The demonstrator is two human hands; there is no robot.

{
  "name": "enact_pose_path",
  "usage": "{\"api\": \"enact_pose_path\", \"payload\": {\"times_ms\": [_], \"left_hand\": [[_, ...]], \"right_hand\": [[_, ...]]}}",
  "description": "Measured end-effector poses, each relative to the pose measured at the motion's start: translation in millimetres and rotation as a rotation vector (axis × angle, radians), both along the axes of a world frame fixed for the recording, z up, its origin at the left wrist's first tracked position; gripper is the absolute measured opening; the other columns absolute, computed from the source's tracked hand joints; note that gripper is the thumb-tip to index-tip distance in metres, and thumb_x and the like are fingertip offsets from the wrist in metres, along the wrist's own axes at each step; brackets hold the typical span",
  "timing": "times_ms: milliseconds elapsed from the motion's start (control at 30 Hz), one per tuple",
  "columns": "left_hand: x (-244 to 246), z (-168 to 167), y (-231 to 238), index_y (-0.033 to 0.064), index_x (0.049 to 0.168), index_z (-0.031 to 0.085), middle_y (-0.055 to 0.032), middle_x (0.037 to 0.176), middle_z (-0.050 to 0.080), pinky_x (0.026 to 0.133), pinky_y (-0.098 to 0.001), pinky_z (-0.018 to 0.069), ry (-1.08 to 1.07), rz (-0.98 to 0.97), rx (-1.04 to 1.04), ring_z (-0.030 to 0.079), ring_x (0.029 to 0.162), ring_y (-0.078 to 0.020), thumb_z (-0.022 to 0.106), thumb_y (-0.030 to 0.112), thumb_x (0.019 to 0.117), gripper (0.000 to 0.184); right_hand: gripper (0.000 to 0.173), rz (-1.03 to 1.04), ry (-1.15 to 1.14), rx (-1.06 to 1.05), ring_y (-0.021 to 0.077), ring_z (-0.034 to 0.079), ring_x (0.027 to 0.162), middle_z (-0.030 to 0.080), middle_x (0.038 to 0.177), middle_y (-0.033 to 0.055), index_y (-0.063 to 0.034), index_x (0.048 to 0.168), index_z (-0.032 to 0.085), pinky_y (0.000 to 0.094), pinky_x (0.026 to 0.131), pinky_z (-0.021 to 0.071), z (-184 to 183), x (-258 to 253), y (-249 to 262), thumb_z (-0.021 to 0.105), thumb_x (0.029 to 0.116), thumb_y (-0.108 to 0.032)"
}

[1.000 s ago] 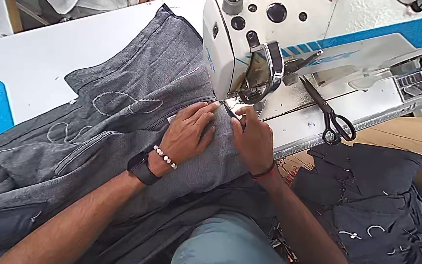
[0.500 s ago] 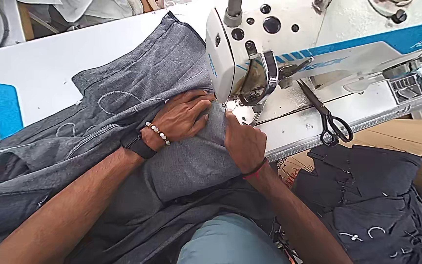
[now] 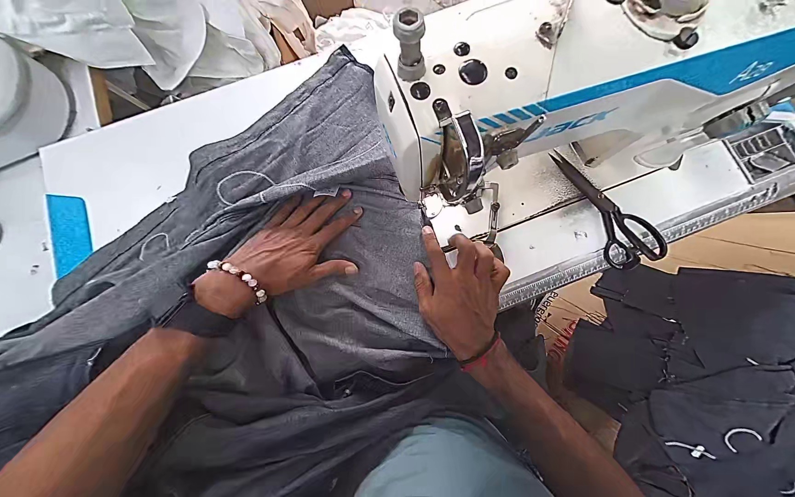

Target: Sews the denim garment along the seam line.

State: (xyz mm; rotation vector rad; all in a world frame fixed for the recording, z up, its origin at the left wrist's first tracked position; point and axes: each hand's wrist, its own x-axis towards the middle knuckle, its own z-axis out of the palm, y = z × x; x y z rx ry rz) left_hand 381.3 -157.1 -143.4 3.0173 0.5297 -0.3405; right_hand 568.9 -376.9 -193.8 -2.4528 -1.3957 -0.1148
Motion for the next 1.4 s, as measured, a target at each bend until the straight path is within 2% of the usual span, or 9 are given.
{"api": "enact_pose_path", "payload": {"times_ms": [133,233,333,567,800,933,1100,1267,1400], "left_hand": [[64.1,33.3,-50.1,0.0149,0.124,0.071,-0.0077,0.128,0.070,0.108,-0.0558,0.0424,-0.276,0.164,-0.111,0.056,0.131,-0.0333,0.053,0.047,0.1013,0.044],[90.3,-11.5,-72.6,0.0092,0.123,0.071,-0.0075,0.130,0.068,0.109,-0.0464,0.0469,-0.585,0.217,-0.167,0.058,0.129,-0.0271,0.052,0.022,0.1029,0.030],[82.2,-45.4,-73.3,0.0175,0.140,0.064,0.0007,0.151,0.056,0.115,-0.0418,0.0412,-0.562,0.091,-0.074,0.048,0.143,-0.0196,0.045,0.029,0.1064,0.040],[73.4,-45.2,-61.7,0.0165,0.145,0.059,0.0007,0.153,0.054,0.119,-0.0420,0.0377,-0.551,0.032,-0.123,0.045,0.146,-0.0192,0.045,0.031,0.1062,0.044],[70.9,-39.9,-40.1,0.0188,0.144,0.061,-0.0008,0.149,0.057,0.115,-0.0443,0.0390,-0.533,-0.095,-0.152,0.048,0.142,-0.0222,0.044,0.031,0.1064,0.043],[70.5,-39.8,-16.7,0.0322,0.144,0.061,0.0033,0.149,0.056,0.114,-0.0452,0.0380,-0.499,-0.216,-0.148,0.048,0.139,-0.0224,0.044,0.033,0.1048,0.043],[73.9,-37.5,-24.7,0.0367,0.141,0.063,0.0011,0.145,0.059,0.114,-0.0484,0.0345,-0.492,-0.175,-0.123,0.048,0.137,-0.0257,0.044,0.036,0.1032,0.042],[83.1,-39.8,-80.8,0.0295,0.148,0.057,-0.0077,0.155,0.049,0.118,-0.0546,0.0311,-0.453,0.081,-0.032,0.041,0.144,-0.0302,0.048,0.072,0.0937,0.069],[82.6,-46.1,-97.1,0.0248,0.151,0.053,-0.0053,0.160,0.043,0.120,-0.0544,0.0274,-0.458,0.176,0.002,0.038,0.147,-0.0291,0.052,0.076,0.0877,0.082]], "right_hand": [[0.049,0.046,0.054,0.021,0.0301,0.052,0.119,0.060,0.129,0.0081,-0.0348,0.145,0.060,0.0533,0.096,0.0386,6.1,6.2,-3.0,0.046,0.1020,-0.055],[0.027,0.116,0.245,0.186,0.0259,0.065,0.105,0.071,0.110,0.0063,-0.0212,0.114,0.077,0.0483,0.086,0.0536,23.6,36.8,-5.8,0.059,0.1007,-0.034],[0.025,0.086,0.249,0.190,0.0304,0.065,0.107,0.069,0.113,0.0121,-0.0139,0.116,0.076,0.0509,0.087,0.0552,34.5,89.7,-11.9,0.059,0.0968,-0.014],[0.021,0.248,0.155,0.187,0.0291,0.064,0.094,0.067,0.101,0.0103,-0.0187,0.111,0.079,0.0458,0.076,0.0533,14.7,88.8,21.1,0.064,0.0961,-0.020],[0.038,0.503,0.030,0.238,0.0157,0.056,0.132,0.067,0.137,-0.0098,-0.0272,0.124,0.074,0.0442,0.104,0.0407,2.0,49.5,8.6,0.051,0.0998,-0.011],[0.037,0.422,-0.021,0.236,0.0139,0.057,0.130,0.069,0.135,-0.0100,-0.0264,0.123,0.075,0.0432,0.103,0.0397,-4.0,46.3,2.6,0.053,0.0973,-0.012],[0.026,0.260,-0.095,0.307,0.0148,0.066,0.102,0.075,0.120,-0.0117,-0.0257,0.105,0.080,0.0416,0.087,0.0422,-4.8,41.1,3.1,0.058,0.0959,-0.015],[0.024,0.060,0.055,0.285,0.0233,0.066,0.086,0.072,0.091,0.0016,-0.0152,0.101,0.075,0.0475,0.077,0.0483,1.6,47.5,5.4,0.058,0.0947,-0.030],[0.025,0.033,0.243,0.060,0.0321,0.061,0.099,0.065,0.100,0.0109,-0.0123,0.078,0.069,0.0498,0.080,0.0498,27.0,46.6,27.5,0.068,0.0875,-0.035]]}}
